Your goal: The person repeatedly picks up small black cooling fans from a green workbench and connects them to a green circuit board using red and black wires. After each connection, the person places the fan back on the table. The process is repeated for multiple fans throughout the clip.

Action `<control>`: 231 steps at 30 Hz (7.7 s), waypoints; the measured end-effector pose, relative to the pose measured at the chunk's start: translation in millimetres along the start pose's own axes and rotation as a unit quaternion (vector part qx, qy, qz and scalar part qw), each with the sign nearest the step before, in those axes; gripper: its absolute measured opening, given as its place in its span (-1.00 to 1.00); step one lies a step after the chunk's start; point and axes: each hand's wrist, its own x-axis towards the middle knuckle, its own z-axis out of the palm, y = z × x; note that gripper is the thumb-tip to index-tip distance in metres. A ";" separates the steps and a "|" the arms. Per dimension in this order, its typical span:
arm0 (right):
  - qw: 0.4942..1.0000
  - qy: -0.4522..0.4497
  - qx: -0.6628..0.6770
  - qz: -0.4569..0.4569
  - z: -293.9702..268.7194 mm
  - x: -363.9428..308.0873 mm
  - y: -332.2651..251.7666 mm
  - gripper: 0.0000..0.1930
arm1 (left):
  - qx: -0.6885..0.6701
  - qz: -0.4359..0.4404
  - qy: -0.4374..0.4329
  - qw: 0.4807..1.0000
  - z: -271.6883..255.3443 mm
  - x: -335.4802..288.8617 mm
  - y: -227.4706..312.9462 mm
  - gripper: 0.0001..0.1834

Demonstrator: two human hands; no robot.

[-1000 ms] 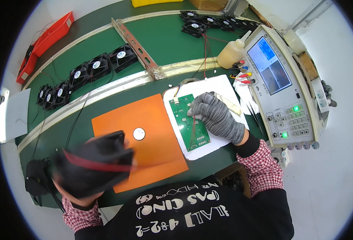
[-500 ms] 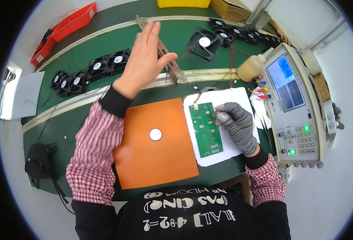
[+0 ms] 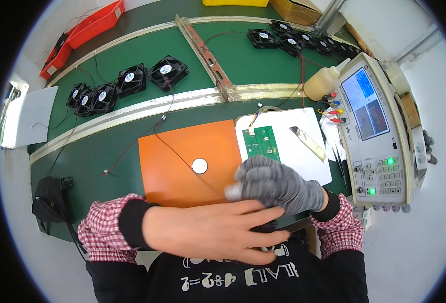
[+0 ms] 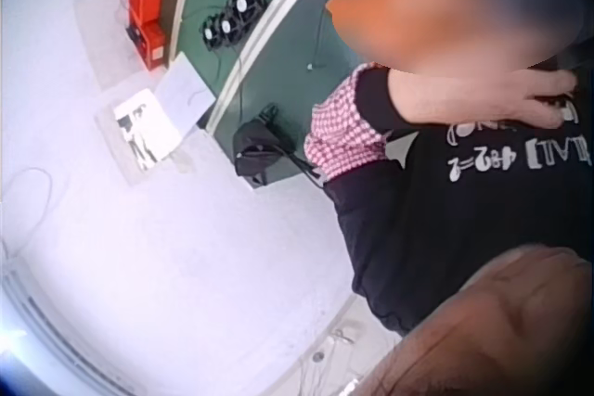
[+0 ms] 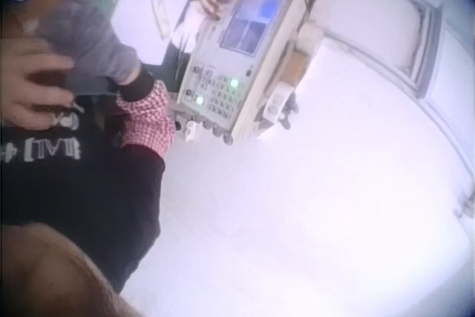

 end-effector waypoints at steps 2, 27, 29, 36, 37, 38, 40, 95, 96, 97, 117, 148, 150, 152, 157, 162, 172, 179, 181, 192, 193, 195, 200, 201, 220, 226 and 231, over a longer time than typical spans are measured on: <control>0.986 -0.097 -0.138 0.017 0.2 -4.6 -2.6 -0.61 | -0.037 -0.057 -0.065 0.996 -10.5 -20.9 0.1 -0.59; 0.940 0.193 0.013 0.281 -21.5 -23.4 29.4 -0.87 | 0.253 -0.284 0.253 0.890 -21.0 -71.7 -25.7 -0.46; 0.939 0.193 -0.002 0.284 -17.1 -28.9 37.5 -0.86 | 0.226 -0.248 0.183 0.924 -8.3 -50.3 -19.7 -0.51; 0.945 0.204 -0.024 0.253 -4.0 -39.4 42.3 -0.85 | 0.147 -0.377 0.055 0.913 -6.2 -70.3 -29.1 -0.40; 0.951 0.198 -0.053 0.231 -4.0 -38.0 43.1 -0.85 | 0.121 -0.373 0.060 0.918 -2.1 -73.5 -30.3 -0.38; 0.955 0.192 -0.083 0.209 -4.6 -36.4 44.2 -0.84 | 0.095 -0.369 0.064 0.922 4.1 -76.2 -31.4 -0.37; 0.962 0.170 -0.134 0.168 -6.3 -36.0 46.2 -0.82 | 0.111 -0.367 0.048 0.922 3.7 -76.1 -30.1 -0.34; 0.946 0.077 -0.291 0.122 -5.0 -20.1 4.6 -0.46 | 0.239 -0.348 0.317 0.849 -34.3 -48.4 -33.6 -0.28; 0.924 0.150 -0.314 0.158 -6.2 -18.2 -0.3 -0.65 | 0.227 -0.382 0.351 0.824 -36.5 -62.3 -38.7 -0.34; 0.939 0.190 -0.211 0.192 -7.1 -21.0 1.5 -0.65 | 0.232 -0.437 0.388 0.778 -38.1 -69.2 -40.4 -0.36; 0.965 0.125 -0.200 0.119 10.0 5.9 -19.5 -0.39 | 0.297 -0.353 0.290 0.838 3.6 -35.7 -10.3 -0.22; 0.921 0.188 0.129 0.316 -23.3 -40.0 18.5 -0.83 | 0.203 -0.519 0.354 0.751 -3.3 -72.6 -43.4 -0.57; 0.922 0.238 0.012 0.305 -11.0 -39.1 35.8 -0.83 | 0.185 -0.541 0.273 0.773 13.5 -49.8 -31.4 -0.52; 0.936 0.211 -0.027 0.280 -10.0 -33.8 38.0 -0.85 | 0.162 -0.556 0.199 0.791 31.3 -49.6 -32.5 -0.40; 0.945 0.211 -0.084 0.234 -5.5 -36.3 43.5 -0.84 | 0.102 -0.464 0.131 0.870 16.3 -56.5 -30.5 -0.11; 0.956 0.163 -0.047 0.240 -8.1 -30.6 45.5 -0.83 | 0.030 -0.422 0.128 0.897 29.1 -70.2 -26.2 0.12; 0.954 0.191 -0.053 0.224 -5.7 -39.7 49.5 -0.81 | -0.283 -0.262 0.341 0.857 -9.0 -67.2 33.4 0.24; 0.964 0.185 -0.037 0.187 -4.7 -31.0 51.0 -0.82 | -0.722 -0.190 0.330 0.578 -33.5 -75.8 36.3 0.08; 0.962 0.187 -0.067 0.186 -5.7 -34.4 50.4 -0.83 | -0.737 -0.162 0.252 0.605 -31.4 -69.1 17.5 -0.08; 0.901 0.325 0.080 0.277 -4.4 -37.0 38.1 -0.86 | 0.262 -0.352 0.366 0.821 -22.1 -35.2 -156.1 -0.08; 0.889 0.342 0.096 0.287 -5.8 -33.6 37.4 -0.84 | 0.320 -0.422 0.316 0.787 -13.1 -51.5 -183.1 0.00; 0.862 0.380 0.126 0.310 -7.9 -29.6 34.5 -0.80 | 0.345 -0.527 0.205 0.749 3.8 -93.9 -223.9 0.17; 0.907 0.355 -0.069 0.216 -8.7 -49.3 46.4 -0.52 | 0.174 -0.403 0.258 0.861 -17.7 -48.3 -164.7 -0.14; 0.909 0.354 -0.089 0.201 -9.1 -42.5 40.6 -0.46 | 0.159 -0.282 0.260 0.910 -17.0 -32.2 -142.4 -0.17; 0.935 0.204 -0.030 0.287 -14.8 -29.6 37.6 -0.89 | 0.240 -0.298 0.118 0.916 -5.4 -78.4 -25.6 -0.64; 0.948 0.201 -0.005 0.248 -5.8 -35.2 46.7 -0.85 | 0.189 -0.424 0.145 0.874 8.3 -82.4 -37.6 -0.50; 0.947 0.163 -0.001 0.277 -11.2 -33.8 47.7 -0.83 | 0.062 -0.433 0.210 0.874 26.3 -59.6 -26.1 -0.01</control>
